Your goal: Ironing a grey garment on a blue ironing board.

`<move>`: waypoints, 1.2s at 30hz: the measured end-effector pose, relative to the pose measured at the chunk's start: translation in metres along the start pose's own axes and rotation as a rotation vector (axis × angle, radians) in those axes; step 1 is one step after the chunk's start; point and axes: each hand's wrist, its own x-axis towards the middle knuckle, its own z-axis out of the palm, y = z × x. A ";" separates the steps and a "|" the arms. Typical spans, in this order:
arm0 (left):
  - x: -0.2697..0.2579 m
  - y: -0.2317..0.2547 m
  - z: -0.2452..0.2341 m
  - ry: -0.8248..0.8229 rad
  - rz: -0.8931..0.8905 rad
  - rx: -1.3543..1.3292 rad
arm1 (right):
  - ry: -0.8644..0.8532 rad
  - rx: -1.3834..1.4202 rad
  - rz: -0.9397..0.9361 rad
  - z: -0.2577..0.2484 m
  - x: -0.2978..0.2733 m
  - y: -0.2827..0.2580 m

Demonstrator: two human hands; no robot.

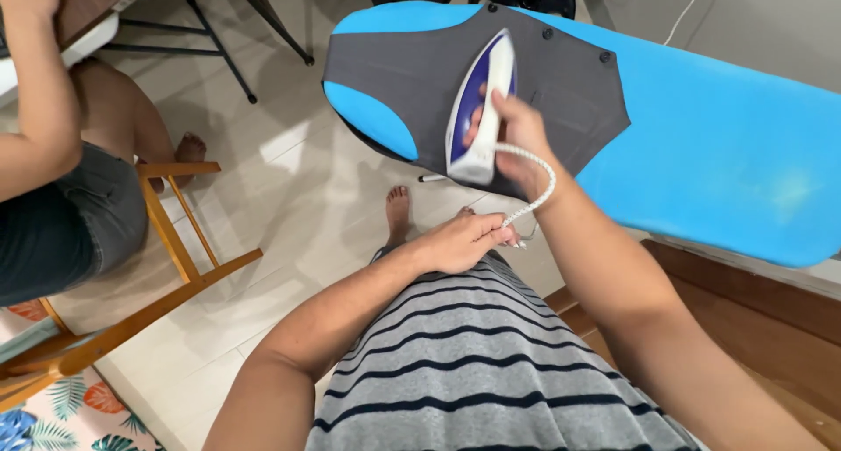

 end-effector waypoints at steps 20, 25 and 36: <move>-0.002 0.017 -0.019 0.029 -0.064 0.133 | 0.078 0.015 -0.011 -0.007 0.035 -0.019; -0.001 0.022 -0.025 0.024 -0.044 0.221 | 0.017 -0.122 0.087 -0.005 0.015 -0.010; -0.001 0.012 -0.010 -0.047 0.072 0.284 | 0.088 -0.142 0.119 0.003 -0.019 0.011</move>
